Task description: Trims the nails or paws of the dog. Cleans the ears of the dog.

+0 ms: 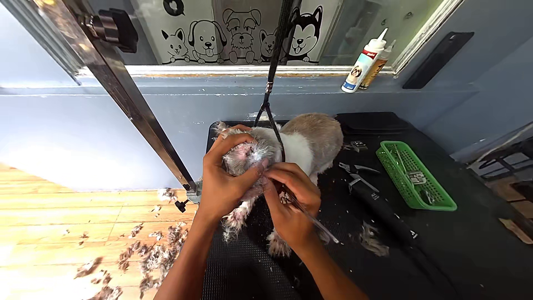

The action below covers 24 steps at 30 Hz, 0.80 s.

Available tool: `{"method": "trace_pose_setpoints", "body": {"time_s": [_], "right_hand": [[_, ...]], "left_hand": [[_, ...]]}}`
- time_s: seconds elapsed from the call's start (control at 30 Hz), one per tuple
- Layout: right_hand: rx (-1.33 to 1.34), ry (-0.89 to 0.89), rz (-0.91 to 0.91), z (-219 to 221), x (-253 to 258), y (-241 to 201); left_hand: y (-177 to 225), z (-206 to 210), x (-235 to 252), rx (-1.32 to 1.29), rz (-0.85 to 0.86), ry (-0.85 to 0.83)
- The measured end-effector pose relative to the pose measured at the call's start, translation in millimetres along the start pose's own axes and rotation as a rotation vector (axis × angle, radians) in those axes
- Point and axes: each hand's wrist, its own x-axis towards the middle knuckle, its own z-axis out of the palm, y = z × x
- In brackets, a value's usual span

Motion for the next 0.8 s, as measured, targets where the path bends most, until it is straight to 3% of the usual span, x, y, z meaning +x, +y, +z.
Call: {"method": "trace_pose_setpoints", "body": {"time_s": [0.17,0.3,0.43,0.6,0.8], "right_hand": [[0.042,0.036,0.119,-12.7,3.3,-14.2],[-0.138,0.067,0.061,-21.1,24.6,-32.3],[-0.317,-0.081,0.015,-9.7,37.3,-41.9],[-0.151,-0.077,0.04,-26.6,55.6,-59.2],[-0.272,-0.226,0.072,-22.1,49.7,-49.9]], "left_hand": [[7.0,-0.9,-4.1,0.009,-0.047,-0.03],[16.7,0.4,-7.7,0.083,-0.05,-0.061],[20.7,2.9,-12.4,0.126,-0.035,-0.058],[21.5,3.1,-17.3,0.115,-0.07,-0.052],[24.6,3.7,-19.8,0.158,-0.059,-0.076]]}}
